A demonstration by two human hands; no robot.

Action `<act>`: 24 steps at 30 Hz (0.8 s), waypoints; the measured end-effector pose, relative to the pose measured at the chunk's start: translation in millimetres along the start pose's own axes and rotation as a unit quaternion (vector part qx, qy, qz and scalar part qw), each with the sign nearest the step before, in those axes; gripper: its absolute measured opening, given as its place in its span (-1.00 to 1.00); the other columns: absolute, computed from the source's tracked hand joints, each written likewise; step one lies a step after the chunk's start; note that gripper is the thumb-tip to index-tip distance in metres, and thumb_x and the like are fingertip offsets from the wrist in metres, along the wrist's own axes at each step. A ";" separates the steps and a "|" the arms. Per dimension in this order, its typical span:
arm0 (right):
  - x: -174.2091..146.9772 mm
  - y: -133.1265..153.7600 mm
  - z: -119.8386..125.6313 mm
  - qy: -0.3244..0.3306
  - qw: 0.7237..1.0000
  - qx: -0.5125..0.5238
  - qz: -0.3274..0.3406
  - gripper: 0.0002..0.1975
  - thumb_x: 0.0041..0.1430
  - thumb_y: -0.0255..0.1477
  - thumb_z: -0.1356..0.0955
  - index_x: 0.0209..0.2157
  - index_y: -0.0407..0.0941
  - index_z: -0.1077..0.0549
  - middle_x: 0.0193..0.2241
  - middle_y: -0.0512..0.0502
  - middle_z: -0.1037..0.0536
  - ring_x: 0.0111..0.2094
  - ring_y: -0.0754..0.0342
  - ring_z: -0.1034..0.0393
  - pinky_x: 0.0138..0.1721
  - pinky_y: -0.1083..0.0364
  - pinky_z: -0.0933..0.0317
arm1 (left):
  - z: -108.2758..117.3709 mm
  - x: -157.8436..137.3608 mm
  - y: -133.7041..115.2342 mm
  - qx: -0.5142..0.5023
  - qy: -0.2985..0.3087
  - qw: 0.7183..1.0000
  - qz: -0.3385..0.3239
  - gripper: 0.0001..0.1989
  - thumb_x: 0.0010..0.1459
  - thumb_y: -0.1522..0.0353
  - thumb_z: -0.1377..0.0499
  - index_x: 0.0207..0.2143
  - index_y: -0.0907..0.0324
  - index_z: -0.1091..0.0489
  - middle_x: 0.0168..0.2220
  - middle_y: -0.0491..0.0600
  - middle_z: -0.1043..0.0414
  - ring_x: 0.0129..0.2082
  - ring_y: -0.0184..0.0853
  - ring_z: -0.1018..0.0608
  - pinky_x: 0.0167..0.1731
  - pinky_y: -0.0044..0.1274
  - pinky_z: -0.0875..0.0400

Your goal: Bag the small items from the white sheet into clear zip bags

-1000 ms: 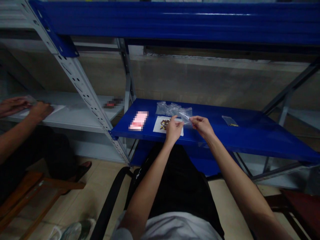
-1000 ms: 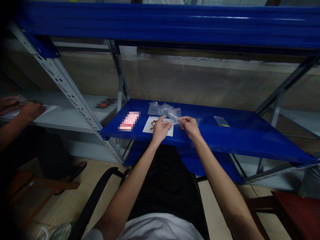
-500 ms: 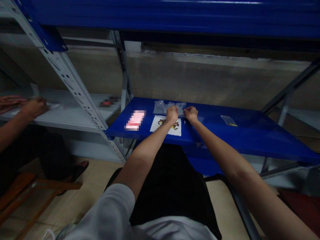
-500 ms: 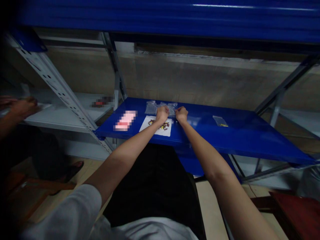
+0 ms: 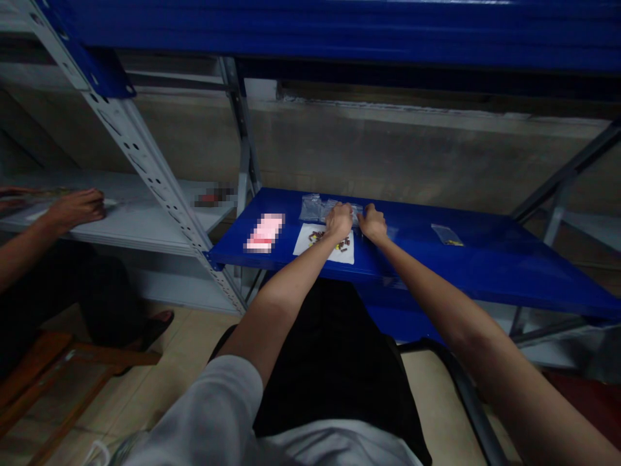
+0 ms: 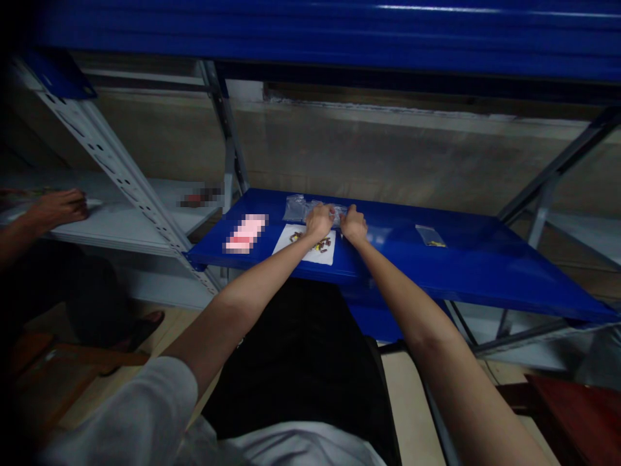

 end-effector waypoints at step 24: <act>-23.7 -43.5 8.2 0.027 0.980 -0.032 0.195 -0.52 0.28 -0.34 -0.46 0.20 -0.12 -0.50 -0.09 -0.25 -0.64 -0.06 -0.13 -0.52 0.03 -0.01 -0.33 | 20.0 -16.5 -3.3 0.063 -0.007 0.998 -0.012 -0.65 0.33 0.48 -0.10 0.09 0.14 -0.52 0.12 0.16 -0.46 0.14 -0.12 -0.49 0.16 -0.38 -0.40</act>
Point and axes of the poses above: each hand's wrist, its own x-axis towards the middle knuckle, its own z-axis out of the back of the hand, y = z × x, the point moved 5 cm from there along x, towards the middle knuckle
